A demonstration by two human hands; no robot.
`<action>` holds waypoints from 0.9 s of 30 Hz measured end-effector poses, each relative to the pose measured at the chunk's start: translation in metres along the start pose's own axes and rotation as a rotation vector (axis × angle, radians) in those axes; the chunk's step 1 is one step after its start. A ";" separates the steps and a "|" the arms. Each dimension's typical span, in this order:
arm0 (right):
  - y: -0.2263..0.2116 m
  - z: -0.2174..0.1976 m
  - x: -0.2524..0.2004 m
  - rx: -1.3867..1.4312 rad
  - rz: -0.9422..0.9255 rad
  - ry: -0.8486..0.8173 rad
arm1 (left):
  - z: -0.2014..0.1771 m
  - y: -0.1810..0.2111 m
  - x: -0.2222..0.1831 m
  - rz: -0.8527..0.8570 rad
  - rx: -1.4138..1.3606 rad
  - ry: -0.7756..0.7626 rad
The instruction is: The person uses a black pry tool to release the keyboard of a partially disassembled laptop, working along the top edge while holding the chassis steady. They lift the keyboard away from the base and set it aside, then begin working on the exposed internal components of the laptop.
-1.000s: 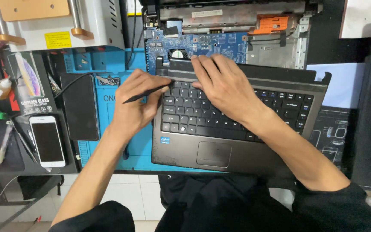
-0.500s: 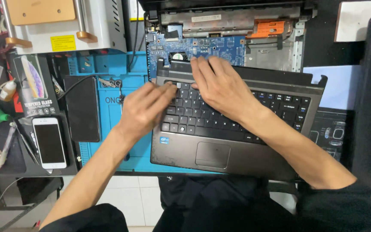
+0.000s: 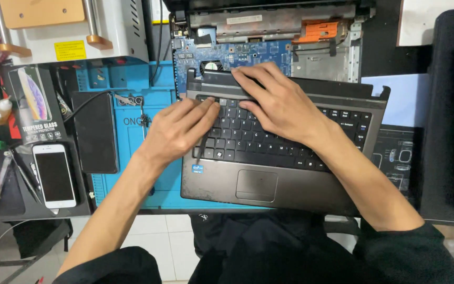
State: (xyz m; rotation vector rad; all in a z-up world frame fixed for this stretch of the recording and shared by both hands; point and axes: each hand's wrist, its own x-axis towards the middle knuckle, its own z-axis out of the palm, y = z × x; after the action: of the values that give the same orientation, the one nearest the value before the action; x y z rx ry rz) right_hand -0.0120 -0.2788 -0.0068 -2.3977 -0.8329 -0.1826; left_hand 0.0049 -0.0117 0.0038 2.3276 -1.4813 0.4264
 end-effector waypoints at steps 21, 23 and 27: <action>0.010 0.006 -0.007 0.052 -0.050 0.053 | 0.014 0.012 0.003 0.128 0.212 0.013; 0.009 0.009 -0.007 -0.082 -0.082 0.035 | 0.014 0.012 0.005 0.148 0.242 -0.026; 0.003 0.006 -0.002 -0.459 -0.154 -0.058 | 0.017 0.013 0.003 -0.012 0.060 -0.003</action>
State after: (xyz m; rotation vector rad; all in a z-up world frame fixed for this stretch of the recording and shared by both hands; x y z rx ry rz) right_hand -0.0119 -0.2779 -0.0138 -2.7701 -1.1006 -0.4045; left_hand -0.0047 -0.0268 -0.0086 2.3833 -1.4742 0.4707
